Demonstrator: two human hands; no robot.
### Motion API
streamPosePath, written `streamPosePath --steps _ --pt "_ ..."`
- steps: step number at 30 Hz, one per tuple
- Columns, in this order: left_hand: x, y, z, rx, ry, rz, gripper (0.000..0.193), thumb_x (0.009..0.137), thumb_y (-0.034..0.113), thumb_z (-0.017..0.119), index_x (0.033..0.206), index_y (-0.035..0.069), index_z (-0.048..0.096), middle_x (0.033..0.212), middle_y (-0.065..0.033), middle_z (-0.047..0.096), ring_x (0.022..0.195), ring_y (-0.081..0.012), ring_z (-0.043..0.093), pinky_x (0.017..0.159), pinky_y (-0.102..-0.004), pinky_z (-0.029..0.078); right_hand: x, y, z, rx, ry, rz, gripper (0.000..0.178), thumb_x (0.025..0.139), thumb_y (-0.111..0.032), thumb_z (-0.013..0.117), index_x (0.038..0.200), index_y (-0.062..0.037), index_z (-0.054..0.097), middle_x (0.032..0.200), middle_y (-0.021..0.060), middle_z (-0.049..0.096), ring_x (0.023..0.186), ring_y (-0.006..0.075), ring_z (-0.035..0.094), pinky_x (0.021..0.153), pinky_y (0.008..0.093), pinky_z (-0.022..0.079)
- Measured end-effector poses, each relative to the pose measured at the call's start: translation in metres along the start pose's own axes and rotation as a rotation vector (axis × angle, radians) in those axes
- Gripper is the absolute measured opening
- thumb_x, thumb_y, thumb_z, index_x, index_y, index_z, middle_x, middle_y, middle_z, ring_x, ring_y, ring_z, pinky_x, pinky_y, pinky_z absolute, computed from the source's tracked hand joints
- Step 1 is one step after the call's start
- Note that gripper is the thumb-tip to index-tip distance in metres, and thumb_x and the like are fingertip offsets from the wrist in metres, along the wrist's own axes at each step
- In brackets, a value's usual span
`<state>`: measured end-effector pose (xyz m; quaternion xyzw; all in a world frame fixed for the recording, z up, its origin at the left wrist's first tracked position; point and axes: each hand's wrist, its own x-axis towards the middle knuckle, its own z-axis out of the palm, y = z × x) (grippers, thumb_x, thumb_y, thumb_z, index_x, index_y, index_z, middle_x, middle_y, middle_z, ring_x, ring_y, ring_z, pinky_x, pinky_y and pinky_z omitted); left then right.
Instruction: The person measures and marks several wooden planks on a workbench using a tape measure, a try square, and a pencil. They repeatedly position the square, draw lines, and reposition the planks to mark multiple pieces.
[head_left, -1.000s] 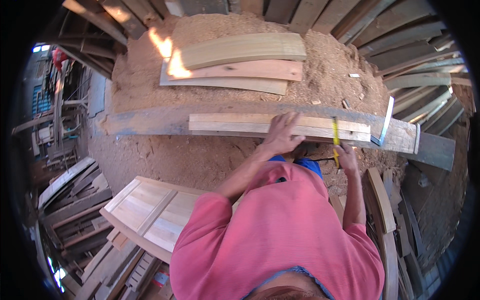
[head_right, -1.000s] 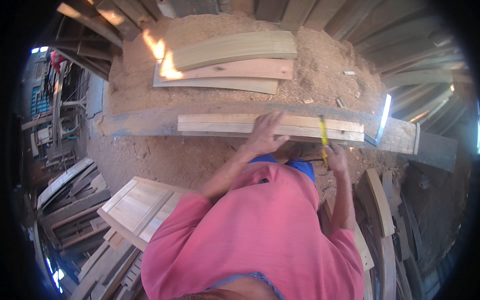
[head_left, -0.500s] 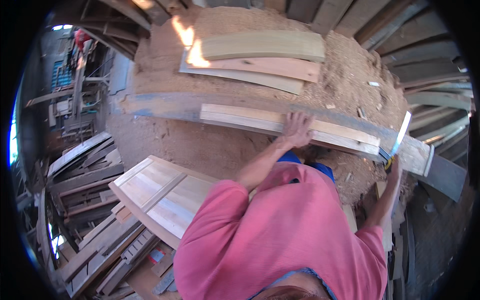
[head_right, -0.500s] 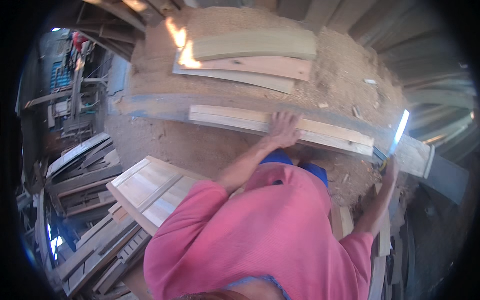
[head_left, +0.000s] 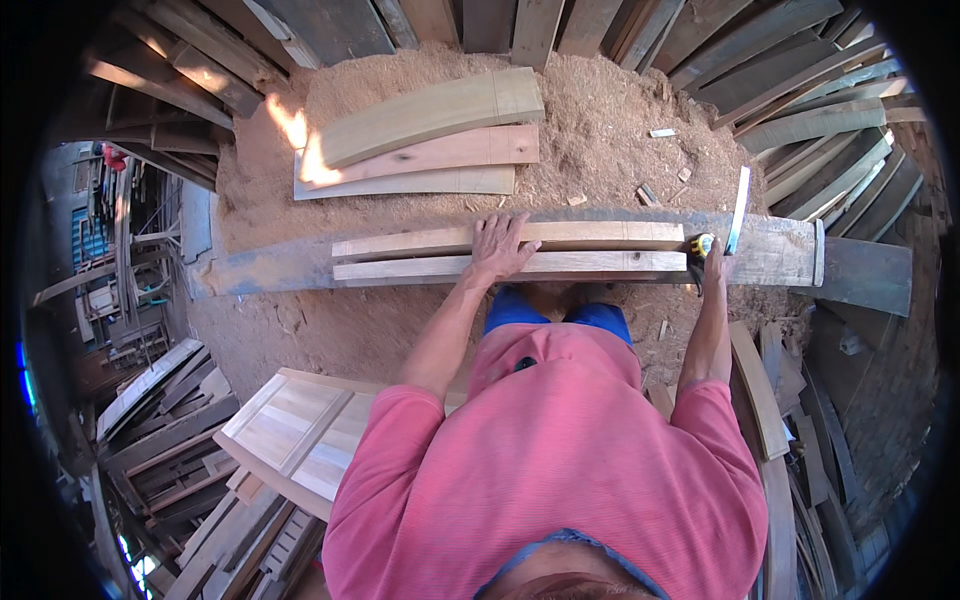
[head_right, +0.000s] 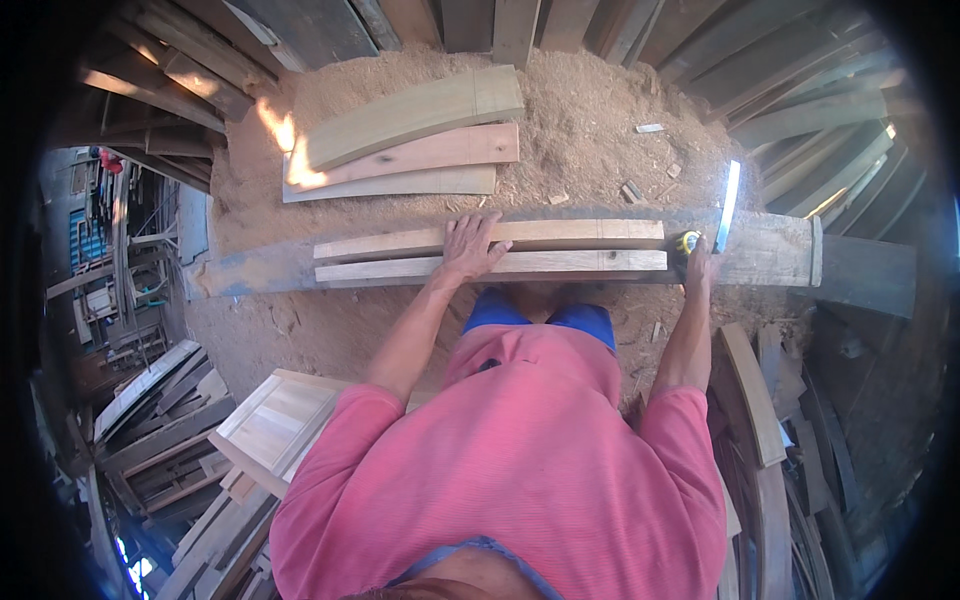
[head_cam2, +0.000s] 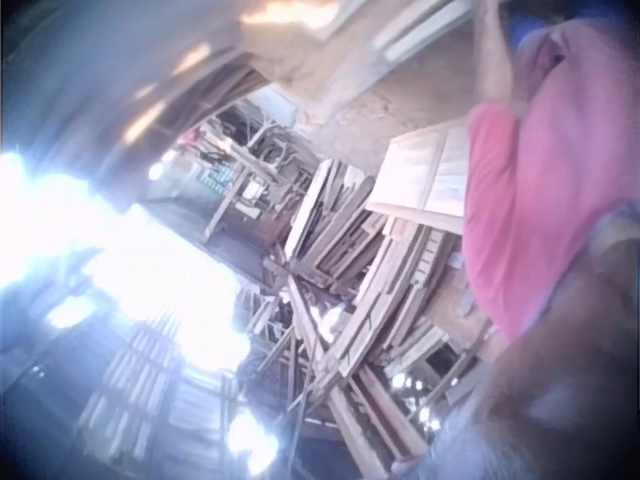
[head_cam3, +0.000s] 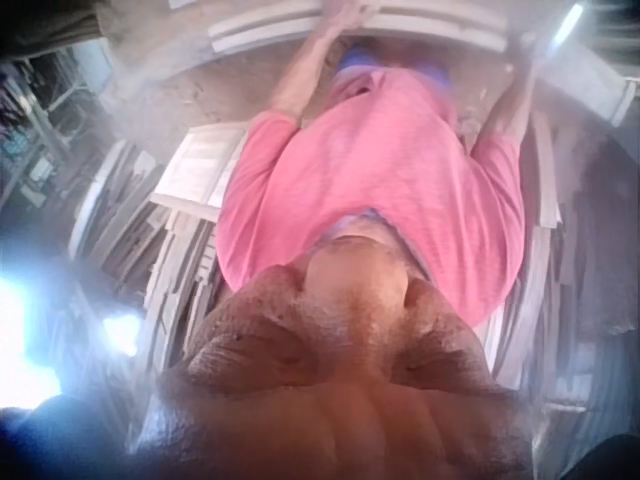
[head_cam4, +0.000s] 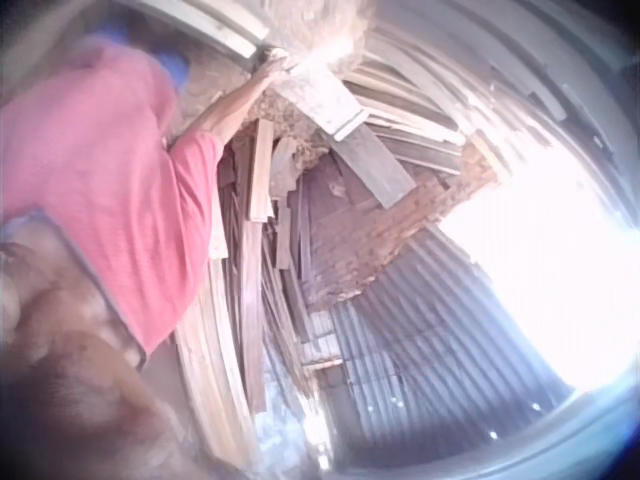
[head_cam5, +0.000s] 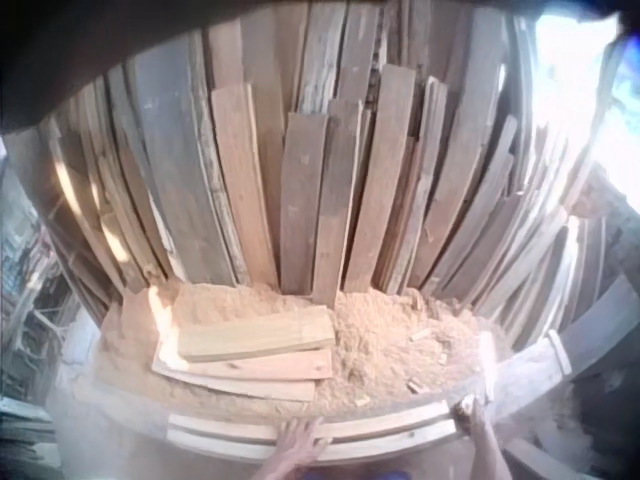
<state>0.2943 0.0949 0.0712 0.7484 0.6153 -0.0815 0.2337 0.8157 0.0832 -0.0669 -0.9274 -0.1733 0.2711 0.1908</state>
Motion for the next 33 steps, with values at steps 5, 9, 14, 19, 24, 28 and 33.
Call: streamPosePath --steps 5,9,14,19,24,28,33 --pt "0.02 -0.008 -0.001 -0.009 -0.011 -0.028 0.078 0.103 0.065 0.063 0.162 0.014 0.053 0.159 -0.0191 0.061 0.152 -0.0414 0.049 0.126 -0.0586 0.031 -0.023 0.024 -0.021 -0.055 0.045 -0.046 0.078 0.101 -0.055 0.071 0.145 0.0088 0.062 0.141 0.0367 0.069 0.135 0.0505 0.065 0.113 0.0551 0.051" --pt "0.048 -0.02 -0.005 -0.038 -0.052 0.02 0.076 0.104 0.067 0.062 0.159 0.015 0.055 0.157 -0.021 0.062 0.15 -0.0423 0.052 0.127 -0.0583 0.033 -0.064 0.054 -0.038 0.169 -0.098 -0.185 0.053 0.102 -0.043 0.07 0.114 0.0081 0.076 0.101 0.0232 0.078 0.094 0.0335 0.073 0.086 0.0496 0.055" --pt "0.059 -0.023 -0.03 -0.006 -0.176 0.08 0.08 0.095 0.064 0.077 0.149 0.008 0.059 0.145 -0.0257 0.069 0.141 -0.0432 0.063 0.117 -0.0573 0.047 -0.133 0.067 -0.026 0.194 -0.233 -0.07 0.043 0.106 -0.041 0.07 0.105 0.0019 0.077 0.087 0.0058 0.071 0.075 0.0163 0.063 0.069 0.0379 0.049" --pt "0.054 -0.021 -0.05 0.081 -0.272 0.161 0.078 0.097 0.069 0.072 0.145 0.008 0.059 0.131 -0.0253 0.076 0.129 -0.0447 0.07 0.109 -0.0582 0.055 -0.21 0.048 0.0 0.371 -0.377 0.007 0.055 0.105 -0.055 0.071 0.123 -0.002 0.073 0.085 0.0029 0.067 0.062 0.0104 0.053 0.054 0.0316 0.042" --pt "0.05 -0.039 -0.05 -0.021 -0.254 0.23 0.078 0.104 0.075 0.055 0.141 0.006 0.06 0.115 -0.033 0.077 0.116 -0.0508 0.074 0.102 -0.0599 0.058 -0.264 0.003 0.035 0.473 -0.35 0.019 0.087 0.103 -0.057 0.074 0.15 0.0136 0.055 0.122 0.0195 0.071 0.096 0.0216 0.07 0.076 0.0344 0.058" --pt "0.048 -0.064 -0.061 0.001 -0.233 0.271 0.08 0.107 0.076 0.045 0.143 0.007 0.062 0.105 -0.0326 0.079 0.109 -0.0513 0.076 0.096 -0.0613 0.059 -0.284 -0.026 0.063 0.529 -0.34 -0.011 0.088 0.102 -0.059 0.074 0.153 0.0099 0.055 0.126 0.0215 0.071 0.1 0.0236 0.072 0.077 0.0368 0.058" --pt "0.06 -0.096 -0.101 0.105 -0.23 0.249 0.08 0.107 0.078 0.043 0.143 0.01 0.063 0.105 -0.031 0.08 0.106 -0.0498 0.077 0.094 -0.0602 0.06 -0.285 -0.024 0.058 0.546 -0.38 0.004 0.079 0.103 -0.054 0.075 0.149 0.0086 0.058 0.113 0.0134 0.073 0.089 0.0188 0.066 0.075 0.0344 0.056"
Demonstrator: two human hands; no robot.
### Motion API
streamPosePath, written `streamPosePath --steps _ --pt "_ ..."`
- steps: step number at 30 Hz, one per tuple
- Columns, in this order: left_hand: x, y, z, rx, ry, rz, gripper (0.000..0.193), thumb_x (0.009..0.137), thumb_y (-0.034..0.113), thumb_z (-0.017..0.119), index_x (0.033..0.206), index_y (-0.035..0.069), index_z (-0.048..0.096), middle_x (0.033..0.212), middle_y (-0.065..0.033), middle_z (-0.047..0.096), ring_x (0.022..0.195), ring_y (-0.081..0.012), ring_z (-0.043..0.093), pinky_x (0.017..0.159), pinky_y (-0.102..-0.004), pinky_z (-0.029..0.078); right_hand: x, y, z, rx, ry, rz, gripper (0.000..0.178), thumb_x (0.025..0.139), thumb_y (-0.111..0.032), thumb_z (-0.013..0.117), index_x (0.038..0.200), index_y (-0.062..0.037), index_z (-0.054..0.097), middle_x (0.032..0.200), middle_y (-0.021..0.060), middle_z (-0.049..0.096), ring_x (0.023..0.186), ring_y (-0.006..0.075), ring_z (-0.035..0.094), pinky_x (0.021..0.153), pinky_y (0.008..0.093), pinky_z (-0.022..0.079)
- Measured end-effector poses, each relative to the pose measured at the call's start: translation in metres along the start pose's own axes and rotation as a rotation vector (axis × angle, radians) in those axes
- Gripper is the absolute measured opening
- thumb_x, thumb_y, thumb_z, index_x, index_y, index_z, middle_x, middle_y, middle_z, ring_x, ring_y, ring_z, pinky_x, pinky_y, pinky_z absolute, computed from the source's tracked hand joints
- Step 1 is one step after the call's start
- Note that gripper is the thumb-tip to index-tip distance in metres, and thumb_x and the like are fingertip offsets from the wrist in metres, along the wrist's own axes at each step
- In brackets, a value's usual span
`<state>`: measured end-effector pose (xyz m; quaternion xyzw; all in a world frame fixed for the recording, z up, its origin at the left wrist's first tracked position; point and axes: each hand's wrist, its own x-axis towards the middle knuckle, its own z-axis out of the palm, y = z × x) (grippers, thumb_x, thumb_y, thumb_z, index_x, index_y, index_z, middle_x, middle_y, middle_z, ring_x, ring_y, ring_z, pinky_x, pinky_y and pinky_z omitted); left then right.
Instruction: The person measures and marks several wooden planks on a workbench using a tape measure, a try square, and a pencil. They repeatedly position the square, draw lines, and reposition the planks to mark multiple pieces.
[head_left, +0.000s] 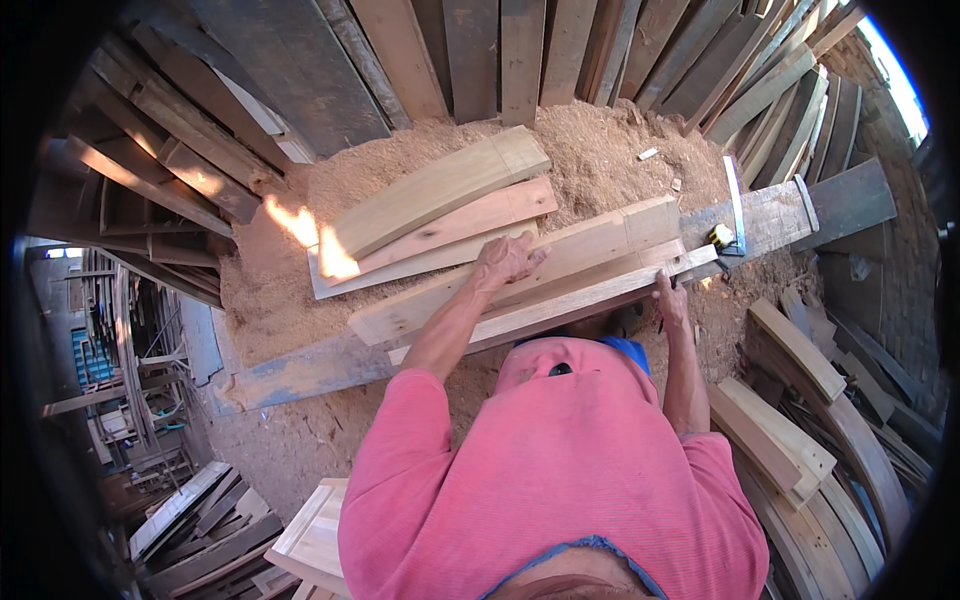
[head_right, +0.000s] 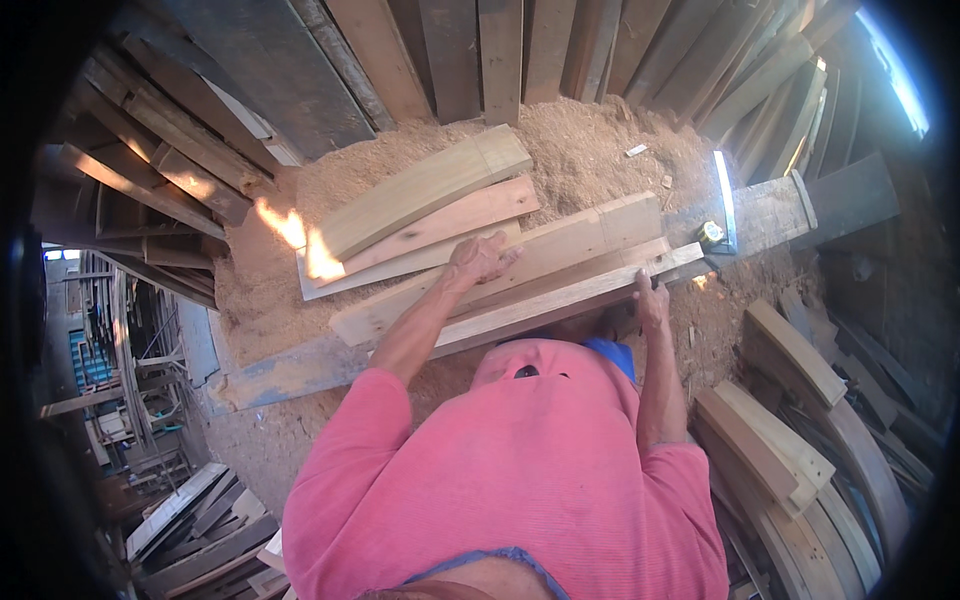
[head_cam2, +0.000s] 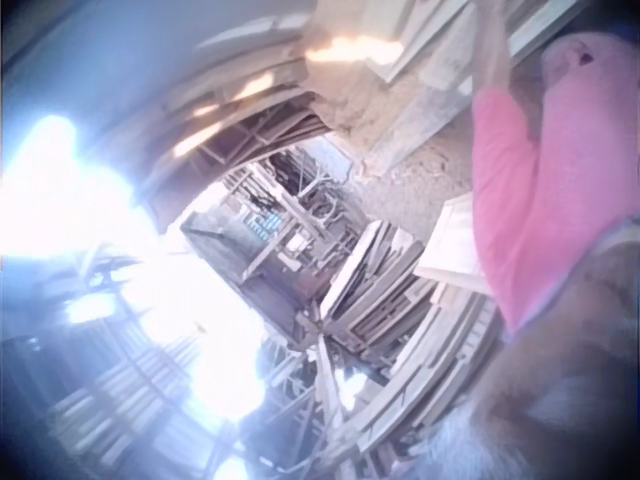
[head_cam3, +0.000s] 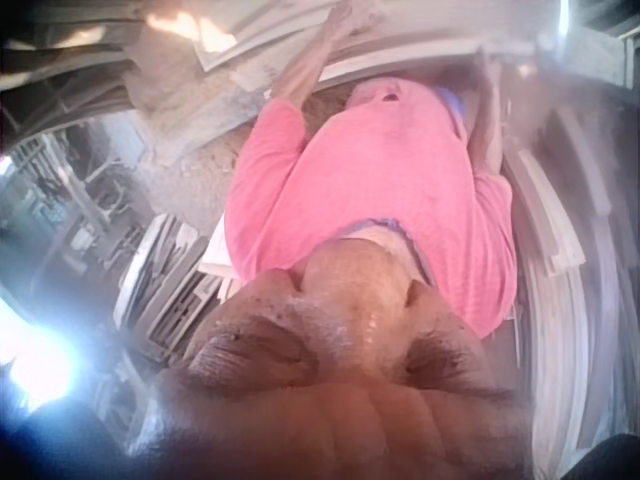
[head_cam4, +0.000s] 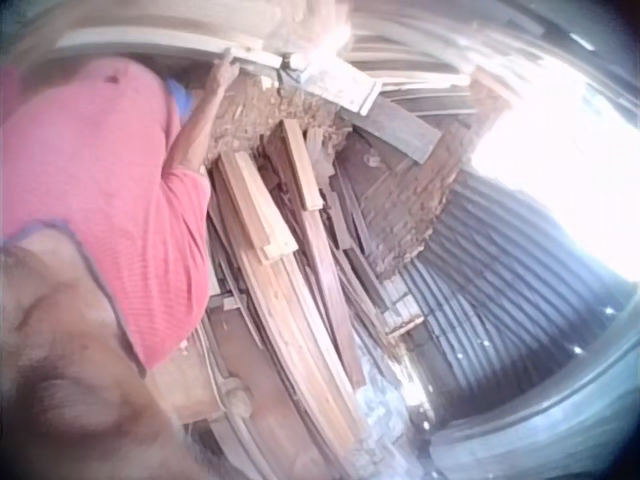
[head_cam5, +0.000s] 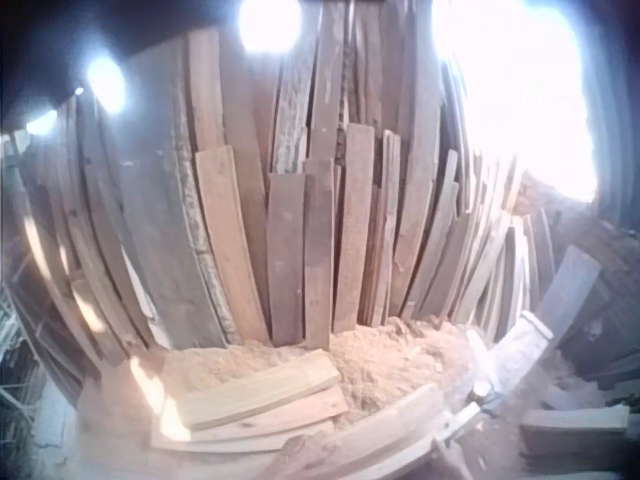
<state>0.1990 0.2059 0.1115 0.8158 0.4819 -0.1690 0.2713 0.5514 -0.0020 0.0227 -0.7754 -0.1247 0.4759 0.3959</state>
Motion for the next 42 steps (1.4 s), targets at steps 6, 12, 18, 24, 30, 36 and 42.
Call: streamPosePath --steps 6,12,18,24,30,36,42 --pt "-0.01 -0.042 -0.055 0.036 0.091 -0.048 0.08 0.107 0.078 0.042 0.143 0.011 0.063 0.101 -0.0299 0.08 0.103 -0.0483 0.078 0.092 -0.059 0.061 0.006 0.01 0.0 -0.018 0.023 0.011 0.081 0.104 -0.057 0.073 0.143 0.013 0.061 0.118 0.0162 0.073 0.092 0.0205 0.068 0.081 0.0371 0.057" --pt "-0.018 -0.07 -0.087 0.022 0.215 -0.057 0.078 0.108 0.076 0.045 0.138 0.009 0.069 0.1 -0.0299 0.08 0.105 -0.0491 0.077 0.094 -0.0593 0.06 0.013 0.019 0.002 -0.091 0.058 -0.013 0.099 0.103 -0.066 0.069 0.147 0.0214 0.055 0.13 0.0288 0.073 0.109 0.0318 0.075 0.093 0.0415 0.059" --pt "-0.018 -0.08 -0.068 0.007 0.286 -0.021 0.078 0.107 0.077 0.048 0.134 0.007 0.07 0.103 -0.0309 0.079 0.104 -0.0515 0.077 0.093 -0.0602 0.059 -0.006 -0.001 0.005 -0.15 0.105 0.017 0.099 0.102 -0.066 0.07 0.145 0.0223 0.056 0.121 0.0273 0.075 0.103 0.0297 0.075 0.09 0.0413 0.059" --pt "-0.03 -0.066 -0.024 -0.061 0.092 -0.069 0.076 0.106 0.073 0.052 0.127 0.001 0.068 0.109 -0.0352 0.078 0.111 -0.0524 0.075 0.1 -0.0595 0.058 -0.009 0.0 0.006 -0.059 0.082 -0.049 0.096 0.101 -0.064 0.072 0.143 0.0211 0.059 0.111 0.0247 0.076 0.096 0.0277 0.074 0.084 0.0404 0.058" --pt "-0.032 -0.059 0.001 -0.097 0.041 -0.074 0.076 0.105 0.071 0.055 0.125 -0.002 0.068 0.116 -0.0383 0.075 0.116 -0.054 0.073 0.099 -0.0601 0.057 0.02 0.027 0.01 -0.153 0.189 0.007 0.083 0.099 -0.07 0.069 0.137 0.0043 0.069 0.089 0.0124 0.071 0.054 0.0172 0.05 0.05 0.0372 0.041" --pt "-0.023 -0.058 -0.006 -0.092 0.038 -0.106 0.079 0.104 0.073 0.056 0.128 -0.001 0.068 0.115 -0.0363 0.077 0.115 -0.0527 0.074 0.1 -0.0595 0.058 0.011 0.015 0.0 -0.174 0.045 -0.002 0.097 0.102 -0.07 0.067 0.138 0.02 0.063 0.102 0.0213 0.077 0.093 0.0263 0.071 0.087 0.0432 0.056" --pt "-0.006 -0.057 -0.013 -0.058 0.039 -0.155 0.081 0.104 0.076 0.054 0.134 0.002 0.069 0.114 -0.0358 0.077 0.116 -0.0506 0.075 0.1 -0.0586 0.06 0.003 0.006 -0.006 -0.163 -0.003 0.045 0.083 0.102 -0.068 0.067 0.13 0.0098 0.074 0.096 0.0142 0.075 0.087 0.0207 0.065 0.08 0.0394 0.052"
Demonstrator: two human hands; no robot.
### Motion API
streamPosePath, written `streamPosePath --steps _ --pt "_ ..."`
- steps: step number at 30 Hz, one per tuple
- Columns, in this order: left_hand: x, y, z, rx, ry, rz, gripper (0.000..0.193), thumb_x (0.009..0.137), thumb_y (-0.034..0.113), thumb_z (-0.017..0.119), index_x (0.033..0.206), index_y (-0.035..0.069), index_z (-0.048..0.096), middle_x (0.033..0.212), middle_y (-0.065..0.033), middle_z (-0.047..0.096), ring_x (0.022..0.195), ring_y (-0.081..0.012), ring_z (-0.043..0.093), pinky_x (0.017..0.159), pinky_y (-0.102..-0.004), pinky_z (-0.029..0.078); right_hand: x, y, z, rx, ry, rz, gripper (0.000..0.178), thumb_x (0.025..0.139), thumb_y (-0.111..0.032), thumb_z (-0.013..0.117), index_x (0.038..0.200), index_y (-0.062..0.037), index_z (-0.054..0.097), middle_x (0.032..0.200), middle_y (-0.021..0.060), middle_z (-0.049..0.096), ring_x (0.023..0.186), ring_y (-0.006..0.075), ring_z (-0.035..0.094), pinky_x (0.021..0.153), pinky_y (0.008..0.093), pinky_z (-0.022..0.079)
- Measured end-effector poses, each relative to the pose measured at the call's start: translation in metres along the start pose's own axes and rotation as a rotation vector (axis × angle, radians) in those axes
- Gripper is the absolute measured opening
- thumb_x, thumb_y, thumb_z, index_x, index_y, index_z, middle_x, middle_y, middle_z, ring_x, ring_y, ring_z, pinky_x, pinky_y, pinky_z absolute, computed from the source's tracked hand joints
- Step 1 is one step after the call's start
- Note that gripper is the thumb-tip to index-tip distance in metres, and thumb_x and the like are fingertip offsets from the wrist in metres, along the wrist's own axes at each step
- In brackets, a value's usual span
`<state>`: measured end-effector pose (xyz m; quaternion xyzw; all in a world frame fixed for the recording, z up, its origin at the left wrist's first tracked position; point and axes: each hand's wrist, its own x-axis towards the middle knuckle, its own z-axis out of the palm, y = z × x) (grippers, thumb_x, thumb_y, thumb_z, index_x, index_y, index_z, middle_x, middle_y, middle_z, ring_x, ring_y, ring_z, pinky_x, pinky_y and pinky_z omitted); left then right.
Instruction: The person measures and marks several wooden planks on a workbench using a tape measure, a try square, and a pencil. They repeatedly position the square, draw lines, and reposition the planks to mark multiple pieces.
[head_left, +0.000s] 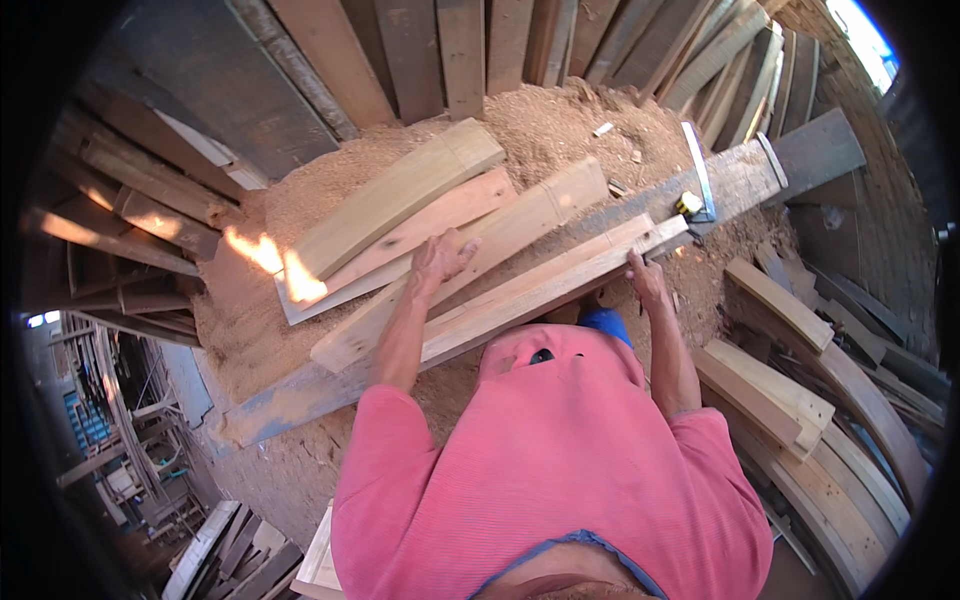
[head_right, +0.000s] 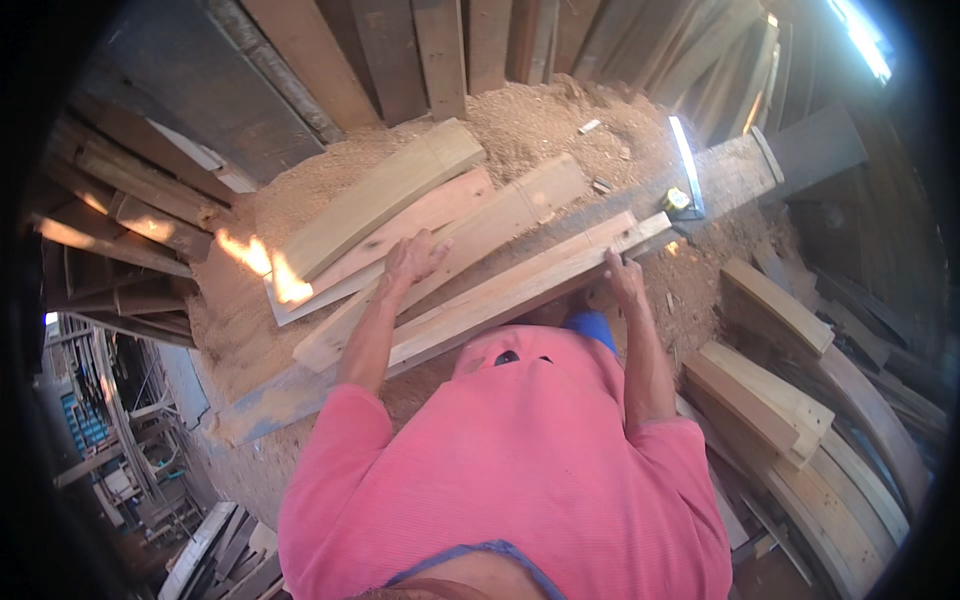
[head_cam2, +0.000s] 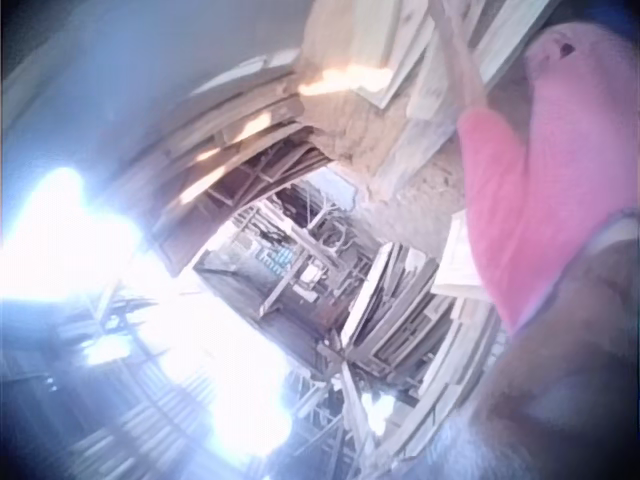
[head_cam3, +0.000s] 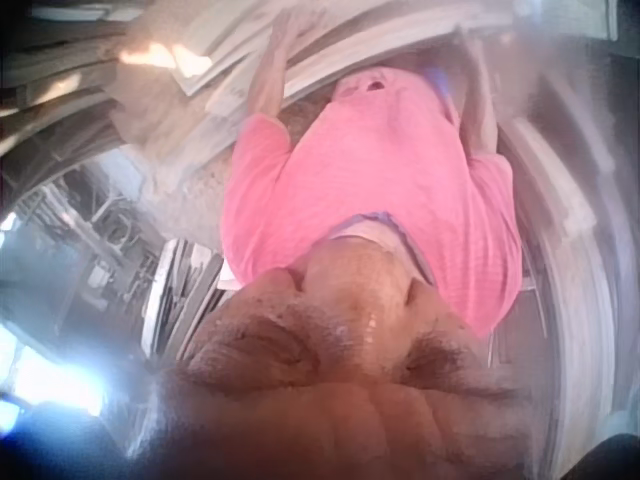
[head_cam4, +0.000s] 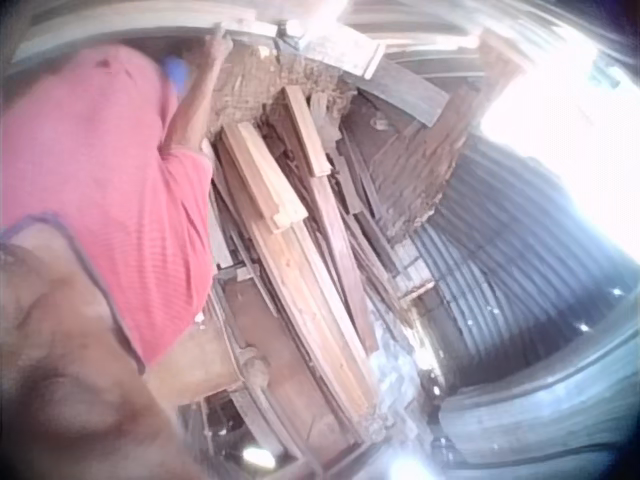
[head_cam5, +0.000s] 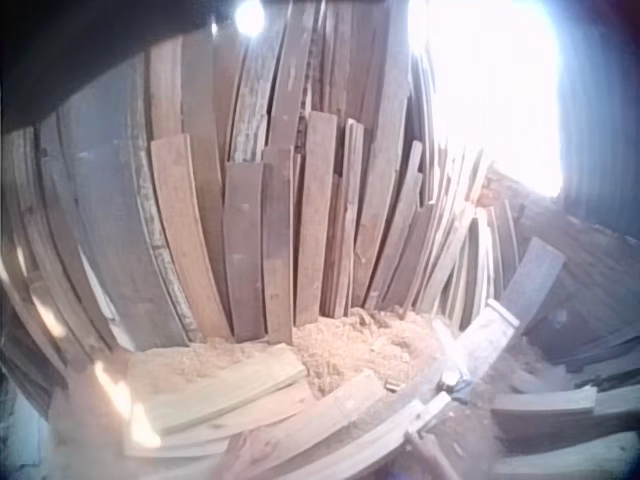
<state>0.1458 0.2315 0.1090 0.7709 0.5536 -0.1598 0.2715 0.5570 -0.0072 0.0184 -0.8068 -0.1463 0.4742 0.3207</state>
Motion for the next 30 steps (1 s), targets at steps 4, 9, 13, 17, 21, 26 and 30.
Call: streamPosePath --steps 4,9,13,17,21,26,30 --pt "0.002 -0.003 -0.008 0.014 0.026 -0.036 0.078 0.105 0.075 0.055 0.132 0.003 0.069 0.116 -0.0364 0.077 0.115 -0.0524 0.075 0.099 -0.0608 0.059 0.003 0.0 0.004 0.02 0.022 -0.03 0.074 0.102 -0.07 0.068 0.118 0.0021 0.074 0.081 0.0065 0.066 0.052 0.0157 0.053 0.047 0.036 0.041" --pt "0.005 -0.018 -0.012 0.003 0.101 -0.016 0.078 0.106 0.074 0.053 0.131 0.002 0.069 0.111 -0.0368 0.077 0.113 -0.0539 0.075 0.098 -0.0618 0.059 0.011 0.006 0.003 0.03 0.017 -0.041 0.071 0.103 -0.069 0.068 0.115 0.0007 0.073 0.079 0.0046 0.064 0.049 0.0151 0.05 0.045 0.0352 0.04" --pt "0.003 -0.03 -0.009 -0.011 0.103 -0.037 0.078 0.106 0.075 0.052 0.131 0.003 0.069 0.11 -0.0368 0.077 0.112 -0.0542 0.075 0.097 -0.0622 0.059 0.011 0.017 0.009 0.098 0.009 -0.037 0.066 0.104 -0.067 0.067 0.113 -0.0016 0.073 0.073 0.0015 0.06 0.048 0.0134 0.047 0.045 0.0331 0.039" --pt "-0.003 -0.032 -0.01 0.004 0.1 -0.028 0.077 0.106 0.074 0.053 0.13 0.003 0.069 0.11 -0.0366 0.077 0.111 -0.0538 0.075 0.097 -0.0613 0.059 0.02 0.02 0.015 0.117 0.068 -0.012 0.063 0.106 -0.067 0.067 0.107 -0.0045 0.073 0.07 -0.0007 0.059 0.049 0.0116 0.046 0.044 0.0325 0.037" --pt "-0.007 -0.032 -0.005 -0.015 0.034 -0.027 0.077 0.106 0.073 0.054 0.129 0.002 0.07 0.114 -0.0357 0.077 0.113 -0.0542 0.074 0.099 -0.0601 0.059 0.023 0.025 0.015 0.067 0.115 -0.032 0.063 0.105 -0.067 0.067 0.107 -0.0043 0.074 0.071 0.0001 0.06 0.049 0.0118 0.047 0.043 0.0335 0.036" --pt "-0.014 -0.034 0.007 0.012 0.083 0.034 0.074 0.106 0.071 0.055 0.128 0.001 0.07 0.118 -0.036 0.076 0.117 -0.0525 0.074 0.101 -0.0591 0.058 0.02 0.017 0.015 0.11 0.074 0.001 0.067 0.104 -0.069 0.066 0.112 -0.0025 0.074 0.074 0.0021 0.061 0.049 0.0134 0.046 0.044 0.0342 0.036" --pt "-0.009 -0.028 0.008 0.006 0.056 0.044 0.075 0.106 0.071 0.054 0.129 0.001 0.071 0.123 -0.034 0.076 0.12 -0.0506 0.073 0.103 -0.0583 0.057 0.015 0.015 0.014 0.08 0.095 -0.009 0.066 0.105 -0.067 0.066 0.111 -0.0026 0.075 0.074 0.0015 0.061 0.049 0.0128 0.045 0.044 0.0347 0.035"
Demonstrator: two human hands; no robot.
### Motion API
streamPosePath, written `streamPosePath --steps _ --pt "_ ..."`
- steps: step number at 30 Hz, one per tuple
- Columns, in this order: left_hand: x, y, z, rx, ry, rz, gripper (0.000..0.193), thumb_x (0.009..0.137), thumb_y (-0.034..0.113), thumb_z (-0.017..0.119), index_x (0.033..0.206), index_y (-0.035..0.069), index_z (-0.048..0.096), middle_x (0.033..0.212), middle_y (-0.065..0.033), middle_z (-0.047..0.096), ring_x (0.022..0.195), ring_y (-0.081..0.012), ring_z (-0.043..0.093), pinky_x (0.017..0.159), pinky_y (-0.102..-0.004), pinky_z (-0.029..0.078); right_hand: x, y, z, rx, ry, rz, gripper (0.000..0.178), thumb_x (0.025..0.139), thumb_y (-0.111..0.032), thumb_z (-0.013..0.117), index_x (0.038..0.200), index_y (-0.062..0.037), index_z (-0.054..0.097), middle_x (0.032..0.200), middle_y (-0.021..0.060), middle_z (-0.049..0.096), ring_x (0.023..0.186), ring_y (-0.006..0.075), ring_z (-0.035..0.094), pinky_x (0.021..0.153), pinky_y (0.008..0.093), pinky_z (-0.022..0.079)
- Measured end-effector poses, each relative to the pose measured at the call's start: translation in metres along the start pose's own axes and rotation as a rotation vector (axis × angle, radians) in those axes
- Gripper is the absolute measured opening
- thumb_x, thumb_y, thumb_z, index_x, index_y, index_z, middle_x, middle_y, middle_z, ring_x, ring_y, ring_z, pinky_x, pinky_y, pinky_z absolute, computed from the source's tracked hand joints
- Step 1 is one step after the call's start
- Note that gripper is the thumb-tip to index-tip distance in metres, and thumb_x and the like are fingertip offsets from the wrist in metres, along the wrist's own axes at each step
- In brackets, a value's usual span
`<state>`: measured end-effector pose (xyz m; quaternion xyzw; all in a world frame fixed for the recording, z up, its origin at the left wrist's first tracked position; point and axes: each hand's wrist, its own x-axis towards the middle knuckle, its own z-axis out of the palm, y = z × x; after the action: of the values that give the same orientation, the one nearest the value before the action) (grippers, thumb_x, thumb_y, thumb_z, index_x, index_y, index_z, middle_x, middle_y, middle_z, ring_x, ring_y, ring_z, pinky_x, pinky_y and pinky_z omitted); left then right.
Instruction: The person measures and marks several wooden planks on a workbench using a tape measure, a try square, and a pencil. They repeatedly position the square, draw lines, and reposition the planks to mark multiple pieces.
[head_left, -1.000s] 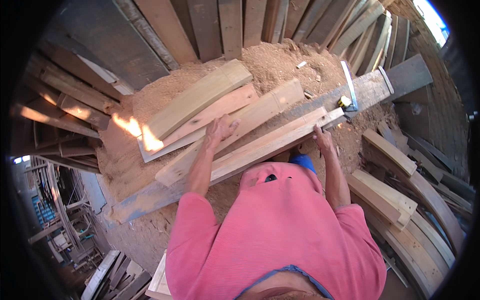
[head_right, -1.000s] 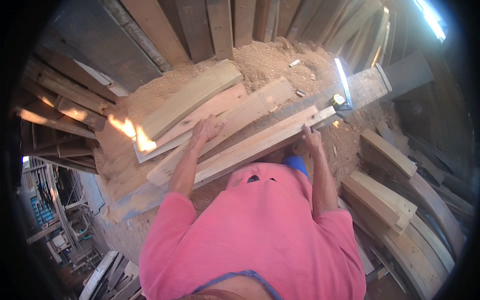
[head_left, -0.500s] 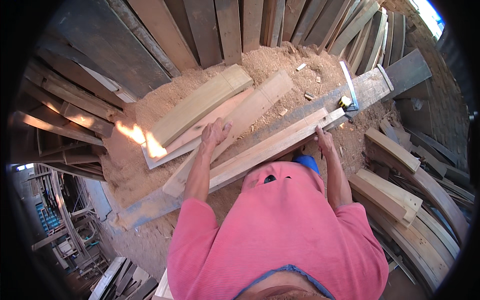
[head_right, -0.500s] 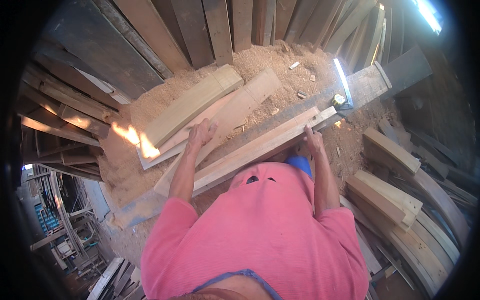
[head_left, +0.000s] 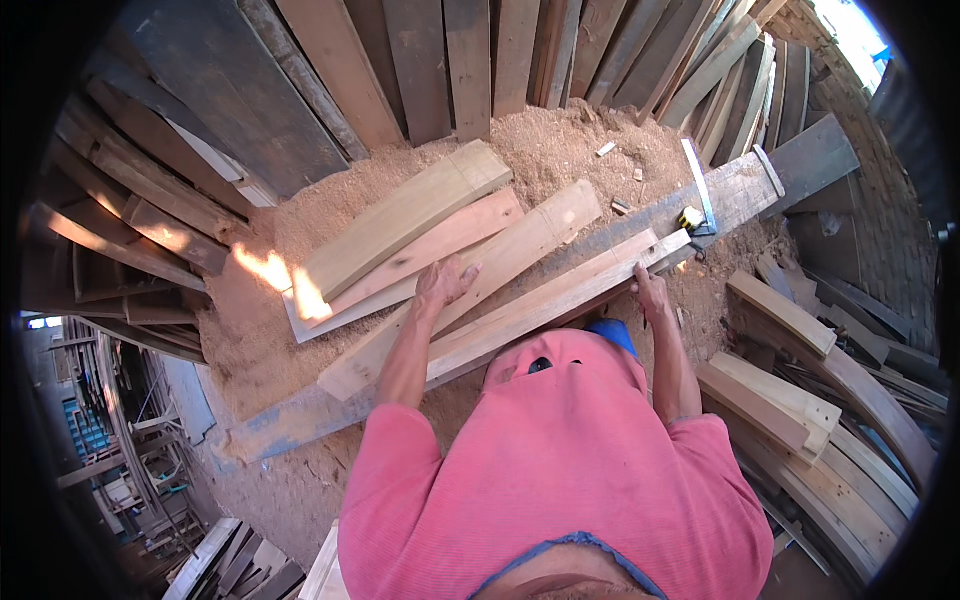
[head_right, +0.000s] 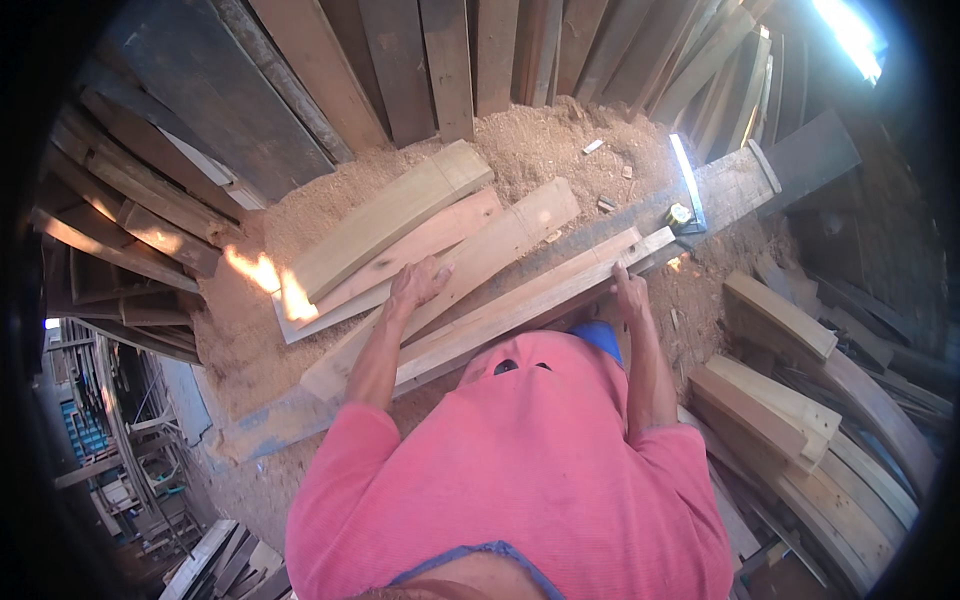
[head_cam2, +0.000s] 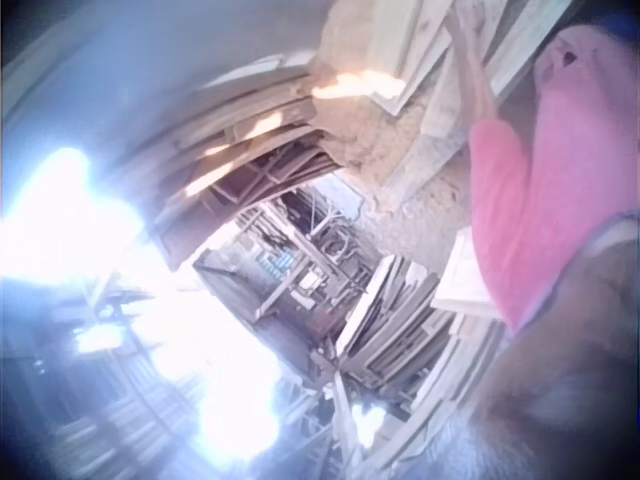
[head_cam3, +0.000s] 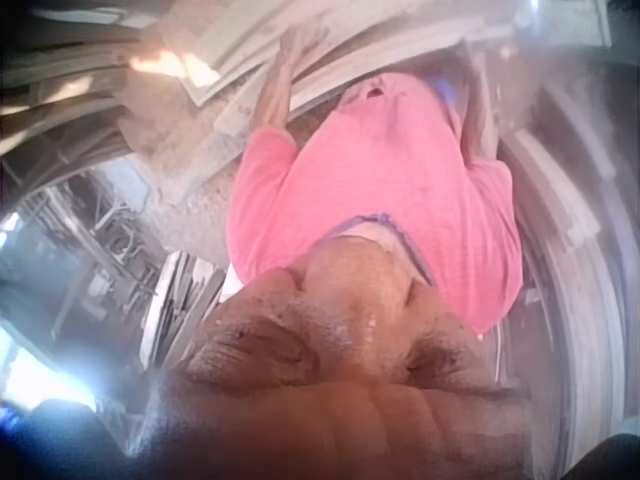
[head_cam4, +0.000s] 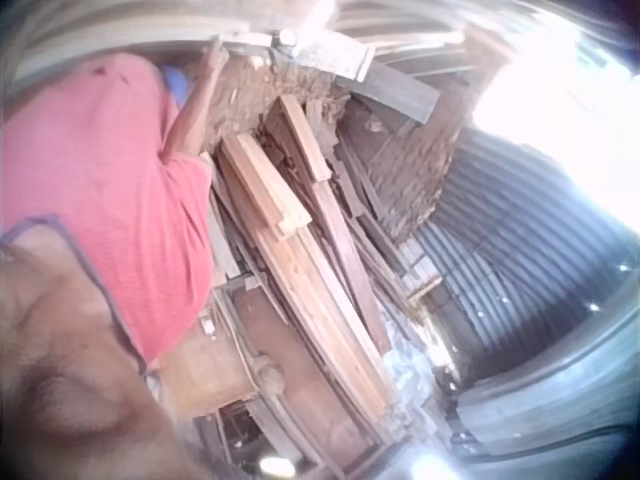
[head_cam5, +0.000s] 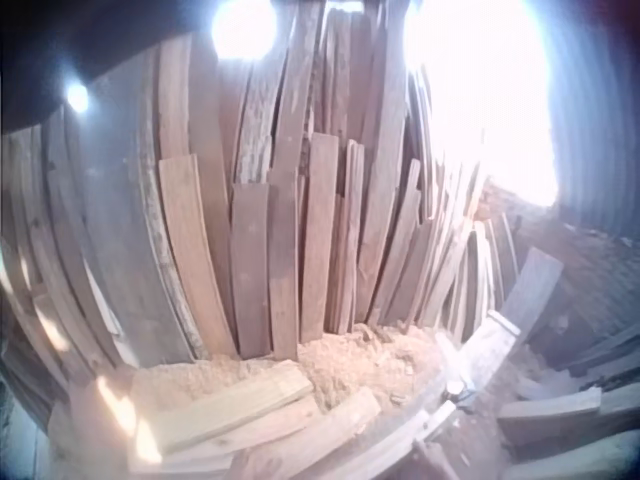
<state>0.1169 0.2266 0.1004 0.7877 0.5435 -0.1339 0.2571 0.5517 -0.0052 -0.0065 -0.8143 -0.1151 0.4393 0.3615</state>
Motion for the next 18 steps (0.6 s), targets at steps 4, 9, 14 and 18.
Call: streamPosePath --steps 4,9,14,18 --pt "0.009 0.009 -0.009 0.002 -0.098 -0.037 0.075 0.106 0.072 0.054 0.131 0.003 0.072 0.124 -0.0322 0.077 0.121 -0.0499 0.073 0.103 -0.0584 0.057 0.002 0.006 0.004 0.055 -0.005 -0.025 0.067 0.105 -0.067 0.067 0.112 -0.0011 0.076 0.076 0.0016 0.064 0.049 0.0121 0.046 0.044 0.0348 0.036" --pt "0.022 0.025 -0.023 0.019 -0.109 -0.038 0.074 0.106 0.072 0.054 0.133 0.005 0.072 0.124 -0.0321 0.077 0.121 -0.05 0.073 0.103 -0.0578 0.057 -0.001 0.005 0.002 0.005 -0.02 -0.017 0.08 0.104 -0.067 0.065 0.126 0.01 0.074 0.092 0.0176 0.075 0.082 0.0244 0.065 0.076 0.04 0.049" --pt "0.03 0.04 -0.029 0.053 -0.067 0.008 0.075 0.107 0.072 0.054 0.135 0.005 0.071 0.126 -0.0326 0.076 0.123 -0.0498 0.072 0.105 -0.0578 0.057 -0.006 -0.001 0.006 0.059 0.016 -0.016 0.073 0.102 -0.071 0.069 0.114 0.0014 0.076 0.077 0.0052 0.065 0.049 0.0134 0.047 0.044 0.0349 0.036" --pt "0.037 0.044 -0.028 0.054 -0.133 0.011 0.075 0.107 0.071 0.054 0.14 0.006 0.07 0.13 -0.0315 0.076 0.125 -0.0497 0.071 0.107 -0.0584 0.056 -0.002 0.002 0.009 0.095 0.024 0.006 0.069 0.104 -0.067 0.069 0.113 0.0006 0.074 0.076 0.0041 0.064 0.048 0.0136 0.046 0.044 0.0349 0.035"
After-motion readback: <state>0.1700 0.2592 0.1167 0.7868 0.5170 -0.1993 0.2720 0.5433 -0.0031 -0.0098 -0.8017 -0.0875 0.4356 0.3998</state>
